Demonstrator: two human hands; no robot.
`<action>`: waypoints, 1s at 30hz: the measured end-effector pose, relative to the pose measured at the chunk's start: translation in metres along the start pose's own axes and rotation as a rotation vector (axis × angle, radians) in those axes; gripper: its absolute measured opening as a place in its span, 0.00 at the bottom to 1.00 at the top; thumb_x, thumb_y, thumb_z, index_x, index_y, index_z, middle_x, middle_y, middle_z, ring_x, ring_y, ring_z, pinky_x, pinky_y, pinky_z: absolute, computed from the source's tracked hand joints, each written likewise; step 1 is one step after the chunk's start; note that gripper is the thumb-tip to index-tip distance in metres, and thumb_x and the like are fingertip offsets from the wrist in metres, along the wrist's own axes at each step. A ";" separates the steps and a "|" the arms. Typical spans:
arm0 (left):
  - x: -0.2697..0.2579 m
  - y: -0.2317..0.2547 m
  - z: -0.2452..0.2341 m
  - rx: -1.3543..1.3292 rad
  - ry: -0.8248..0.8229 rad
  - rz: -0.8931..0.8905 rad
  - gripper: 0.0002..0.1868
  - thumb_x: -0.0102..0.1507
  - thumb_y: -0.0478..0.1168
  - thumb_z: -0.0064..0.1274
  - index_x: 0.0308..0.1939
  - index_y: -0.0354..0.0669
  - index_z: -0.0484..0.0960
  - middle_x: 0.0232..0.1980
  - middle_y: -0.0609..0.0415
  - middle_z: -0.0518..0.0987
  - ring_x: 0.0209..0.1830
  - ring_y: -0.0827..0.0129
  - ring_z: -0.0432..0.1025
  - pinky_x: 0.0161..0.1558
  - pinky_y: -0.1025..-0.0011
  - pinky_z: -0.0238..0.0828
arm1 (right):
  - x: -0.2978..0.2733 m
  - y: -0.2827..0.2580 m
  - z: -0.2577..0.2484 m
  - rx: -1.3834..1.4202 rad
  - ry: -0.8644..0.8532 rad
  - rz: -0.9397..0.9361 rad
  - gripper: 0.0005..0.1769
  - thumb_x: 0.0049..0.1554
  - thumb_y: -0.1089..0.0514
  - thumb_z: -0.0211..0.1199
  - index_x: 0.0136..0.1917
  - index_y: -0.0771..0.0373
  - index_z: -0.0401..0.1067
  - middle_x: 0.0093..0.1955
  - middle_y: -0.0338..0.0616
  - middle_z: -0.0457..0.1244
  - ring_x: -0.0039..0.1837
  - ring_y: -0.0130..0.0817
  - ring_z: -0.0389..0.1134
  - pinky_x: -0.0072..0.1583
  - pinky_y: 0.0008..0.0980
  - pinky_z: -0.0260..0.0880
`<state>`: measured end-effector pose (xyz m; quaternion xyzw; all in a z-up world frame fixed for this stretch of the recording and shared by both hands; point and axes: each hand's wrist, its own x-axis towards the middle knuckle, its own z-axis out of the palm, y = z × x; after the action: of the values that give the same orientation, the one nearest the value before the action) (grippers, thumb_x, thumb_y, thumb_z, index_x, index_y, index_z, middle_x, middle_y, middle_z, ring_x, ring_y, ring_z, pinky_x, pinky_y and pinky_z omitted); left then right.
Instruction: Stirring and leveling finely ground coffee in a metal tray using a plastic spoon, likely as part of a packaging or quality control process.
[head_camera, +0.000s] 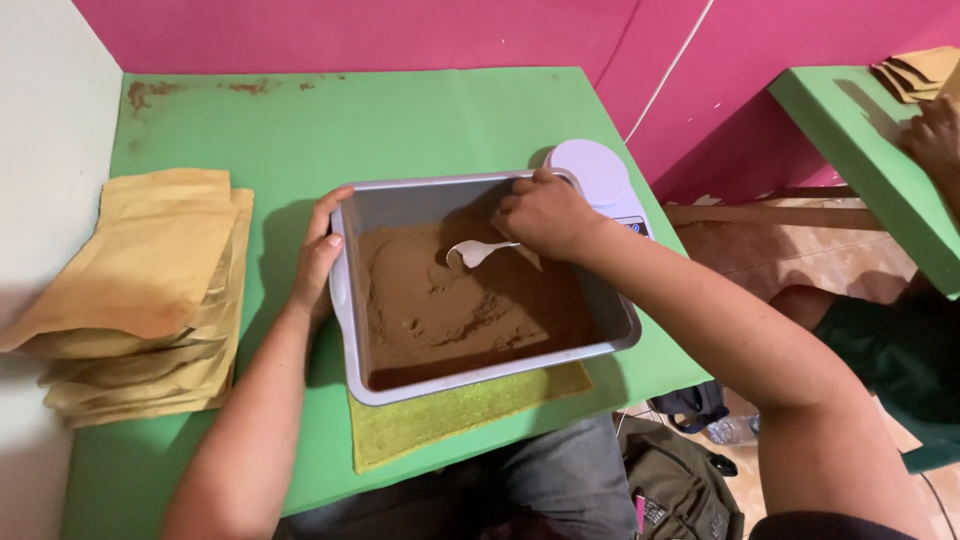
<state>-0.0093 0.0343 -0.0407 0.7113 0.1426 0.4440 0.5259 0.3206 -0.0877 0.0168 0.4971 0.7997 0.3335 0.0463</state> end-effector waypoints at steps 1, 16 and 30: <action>-0.001 -0.005 -0.001 -0.002 -0.003 0.003 0.39 0.64 0.61 0.37 0.75 0.48 0.60 0.77 0.47 0.56 0.79 0.55 0.44 0.78 0.57 0.31 | -0.003 -0.004 0.000 -0.004 -0.001 0.002 0.07 0.53 0.47 0.62 0.34 0.42 0.74 0.35 0.25 0.66 0.45 0.30 0.66 0.53 0.37 0.63; 0.006 -0.024 -0.015 -0.027 0.006 -0.034 0.38 0.63 0.61 0.40 0.75 0.51 0.62 0.79 0.47 0.57 0.79 0.50 0.44 0.77 0.53 0.30 | -0.010 -0.010 -0.027 0.107 -0.502 0.234 0.10 0.49 0.44 0.66 0.40 0.48 0.81 0.45 0.32 0.69 0.51 0.39 0.71 0.52 0.43 0.66; 0.004 -0.021 -0.013 -0.043 0.000 -0.017 0.37 0.65 0.61 0.40 0.75 0.51 0.61 0.79 0.47 0.58 0.81 0.54 0.44 0.78 0.57 0.31 | -0.006 -0.007 -0.095 0.061 -0.209 0.316 0.06 0.55 0.51 0.58 0.43 0.42 0.76 0.36 0.28 0.66 0.43 0.34 0.74 0.43 0.33 0.73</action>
<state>-0.0116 0.0536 -0.0569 0.6987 0.1390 0.4425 0.5447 0.2802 -0.1408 0.0848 0.6496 0.7122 0.2588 0.0611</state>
